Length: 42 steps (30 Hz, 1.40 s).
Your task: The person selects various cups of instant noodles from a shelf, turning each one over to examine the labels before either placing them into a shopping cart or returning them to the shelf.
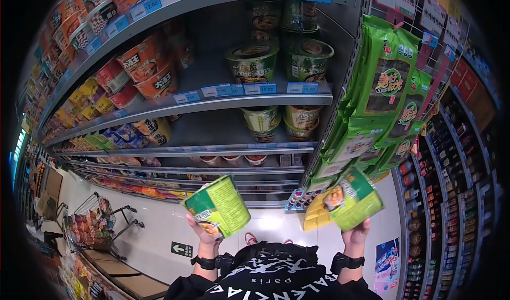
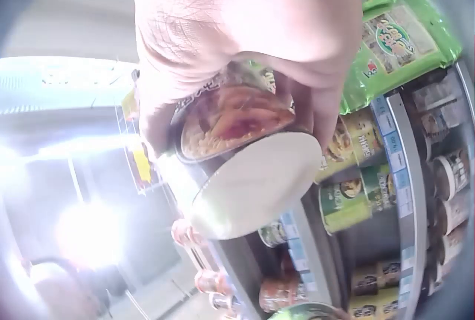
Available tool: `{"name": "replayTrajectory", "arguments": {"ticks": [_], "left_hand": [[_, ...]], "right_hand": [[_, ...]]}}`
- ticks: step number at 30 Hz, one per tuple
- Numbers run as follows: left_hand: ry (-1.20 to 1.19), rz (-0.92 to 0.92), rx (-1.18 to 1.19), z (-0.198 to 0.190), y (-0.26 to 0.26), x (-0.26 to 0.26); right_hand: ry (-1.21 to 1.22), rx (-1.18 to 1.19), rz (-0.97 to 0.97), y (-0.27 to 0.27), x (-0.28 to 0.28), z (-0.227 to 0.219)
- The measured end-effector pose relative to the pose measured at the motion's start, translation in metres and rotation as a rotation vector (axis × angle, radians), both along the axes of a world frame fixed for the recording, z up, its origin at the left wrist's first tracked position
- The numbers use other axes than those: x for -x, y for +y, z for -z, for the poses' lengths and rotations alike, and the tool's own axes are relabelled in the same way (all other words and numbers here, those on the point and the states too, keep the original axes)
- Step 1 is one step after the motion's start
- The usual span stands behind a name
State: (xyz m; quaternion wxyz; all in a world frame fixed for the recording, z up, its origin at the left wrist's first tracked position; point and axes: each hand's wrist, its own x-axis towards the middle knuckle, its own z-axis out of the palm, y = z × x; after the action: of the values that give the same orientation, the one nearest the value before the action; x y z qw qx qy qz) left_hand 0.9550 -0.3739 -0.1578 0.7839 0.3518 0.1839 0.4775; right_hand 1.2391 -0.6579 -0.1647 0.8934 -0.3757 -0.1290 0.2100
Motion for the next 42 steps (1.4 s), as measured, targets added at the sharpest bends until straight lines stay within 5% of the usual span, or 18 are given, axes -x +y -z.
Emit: {"name": "replayTrajectory", "arguments": {"ticks": [3, 7, 10, 12, 15, 17, 20, 24, 30, 36, 42], "left_hand": [[-0.158, 0.123, 0.118, -0.028, 0.007, -0.008], [-0.450, 0.347, 0.437, -0.059, 0.018, -0.029], [-0.674, 0.626, 0.540, -0.032, 0.040, -0.028], [-0.648, 0.618, 0.523, -0.058, 0.045, -0.031], [-0.225, 0.174, 0.138, -0.077, 0.052, -0.032], [-0.099, 0.103, -0.172, -0.057, 0.088, -0.025], [0.004, 0.013, -0.606, -0.138, 0.102, -0.045], [0.091, -0.198, -1.050, -0.203, 0.136, -0.075], [0.041, -0.117, -1.253, -0.256, 0.153, -0.129], [-0.007, -0.115, -1.156, -0.261, 0.165, -0.164], [0.058, -0.201, -1.133, -0.256, 0.176, -0.187]], "right_hand": [[0.226, -0.235, 0.113, 0.006, 0.003, -0.013], [0.478, -0.770, -0.078, 0.028, 0.010, -0.021], [0.508, -0.753, -0.144, 0.048, 0.021, -0.029], [0.329, -0.566, -0.224, 0.061, 0.033, -0.055], [0.201, -0.296, -0.068, 0.073, 0.031, -0.050], [0.014, -0.182, -0.013, 0.077, 0.023, -0.052], [-0.462, -0.027, 0.278, 0.106, 0.022, -0.121], [-0.758, -0.058, 0.501, 0.133, 0.002, -0.176], [-1.004, -0.019, 0.540, 0.199, -0.023, -0.234], [-1.140, 0.225, 0.697, 0.247, -0.046, -0.251], [-1.071, 0.208, 0.724, 0.276, -0.066, -0.262]]}}
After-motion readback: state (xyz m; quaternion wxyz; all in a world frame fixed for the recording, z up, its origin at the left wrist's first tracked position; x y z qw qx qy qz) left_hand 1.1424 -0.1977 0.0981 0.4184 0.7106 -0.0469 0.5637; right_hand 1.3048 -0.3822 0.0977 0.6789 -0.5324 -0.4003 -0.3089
